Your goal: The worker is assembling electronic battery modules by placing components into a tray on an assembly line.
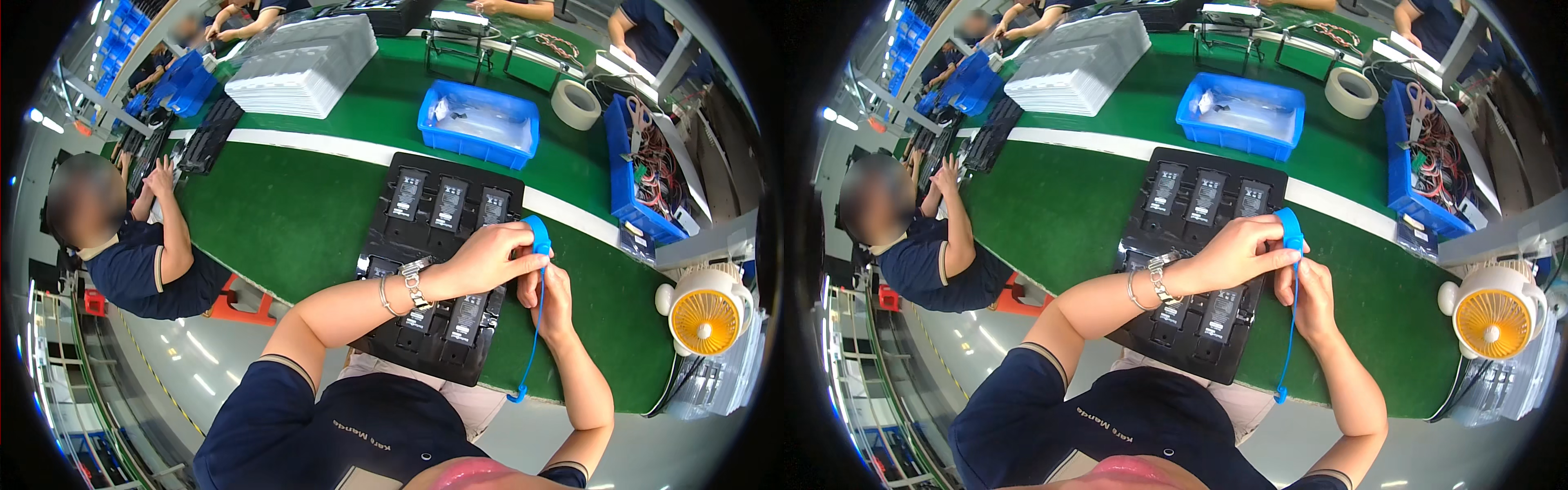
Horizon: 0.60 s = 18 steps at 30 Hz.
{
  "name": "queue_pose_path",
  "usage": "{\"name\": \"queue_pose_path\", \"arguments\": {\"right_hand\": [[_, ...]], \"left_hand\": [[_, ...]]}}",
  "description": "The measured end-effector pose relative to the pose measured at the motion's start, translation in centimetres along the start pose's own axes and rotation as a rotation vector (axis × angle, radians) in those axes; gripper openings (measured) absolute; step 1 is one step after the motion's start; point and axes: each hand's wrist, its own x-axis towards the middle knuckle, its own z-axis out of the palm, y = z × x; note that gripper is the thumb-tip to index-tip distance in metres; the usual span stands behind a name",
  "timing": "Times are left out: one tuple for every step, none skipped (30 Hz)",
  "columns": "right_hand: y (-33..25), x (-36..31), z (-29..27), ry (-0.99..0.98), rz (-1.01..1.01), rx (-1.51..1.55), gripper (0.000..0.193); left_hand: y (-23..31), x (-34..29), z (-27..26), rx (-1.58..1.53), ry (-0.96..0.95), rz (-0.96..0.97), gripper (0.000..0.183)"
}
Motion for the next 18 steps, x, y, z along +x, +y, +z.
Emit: {"name": "queue_pose_path", "arguments": {"right_hand": [[-0.08, -0.07, 0.01, -0.009, 0.013, -0.008, 0.053], [-0.18, 0.07, 0.09, -0.015, 0.026, -0.016, 0.052], [-0.19, 0.1, 0.12, -0.03, 0.023, -0.033, 0.051], [-0.28, 0.16, 0.17, -0.028, 0.036, -0.023, 0.048], [-0.25, 0.17, 0.18, -0.022, 0.033, -0.012, 0.046], [-0.21, 0.29, 0.27, -0.022, 0.029, 0.0, 0.044], [-0.23, 0.29, 0.33, -0.006, 0.022, 0.025, 0.04], [-0.34, 0.2, 0.28, -0.005, 0.027, 0.053, 0.036], [-0.33, 0.2, 0.2, 0.004, 0.02, 0.056, 0.035], [-0.32, 0.2, 0.13, 0.011, 0.013, 0.059, 0.034], [-0.42, 0.17, 0.11, 0.031, 0.013, 0.058, 0.034], [-0.49, 0.25, 0.2, 0.031, 0.021, 0.082, 0.034], [-0.54, 0.29, 0.24, 0.029, 0.029, 0.105, 0.034], [-0.54, 0.29, 0.22, 0.04, 0.029, 0.106, 0.034], [-0.44, 0.3, 0.13, 0.036, 0.032, 0.118, 0.034], [-0.36, 0.3, 0.05, 0.032, 0.034, 0.13, 0.034], [-0.31, 0.28, 0.0, 0.038, 0.03, 0.134, 0.033], [-0.34, 0.29, 0.06, 0.043, 0.03, 0.135, 0.033]], "left_hand": [[0.03, -0.02, 0.1, -0.076, 0.003, -0.027, 0.026], [-0.37, -0.01, 0.19, -0.148, -0.023, -0.103, 0.025], [-0.12, -0.05, 0.05, -0.145, -0.034, -0.146, 0.024], [0.01, 0.01, -0.14, -0.144, -0.05, -0.186, 0.023], [-0.02, 0.01, -0.09, -0.223, -0.062, -0.228, 0.022], [-0.07, -0.05, -0.21, -0.262, -0.083, -0.254, 0.022], [-0.18, 0.0, -0.15, -0.28, -0.079, -0.237, 0.023], [-0.29, 0.06, -0.06, -0.298, -0.074, -0.222, 0.023], [-0.21, 0.08, -0.03, -0.336, -0.088, -0.197, 0.025], [-0.28, 0.14, 0.07, -0.346, -0.108, -0.197, 0.025], [-0.36, 0.22, 0.17, -0.343, -0.092, -0.184, 0.027], [-0.44, 0.22, 0.14, -0.336, -0.071, -0.173, 0.03], [-0.54, 0.24, 0.06, -0.316, -0.07, -0.162, 0.03], [-0.55, 0.13, -0.05, -0.29, -0.078, -0.188, 0.031], [-0.41, 0.16, -0.1, -0.29, -0.084, -0.19, 0.032], [-0.27, 0.24, -0.11, -0.289, -0.089, -0.192, 0.032], [-0.41, 0.27, -0.03, -0.293, -0.096, -0.193, 0.032], [-0.53, 0.26, -0.03, -0.274, -0.096, -0.194, 0.033]]}}
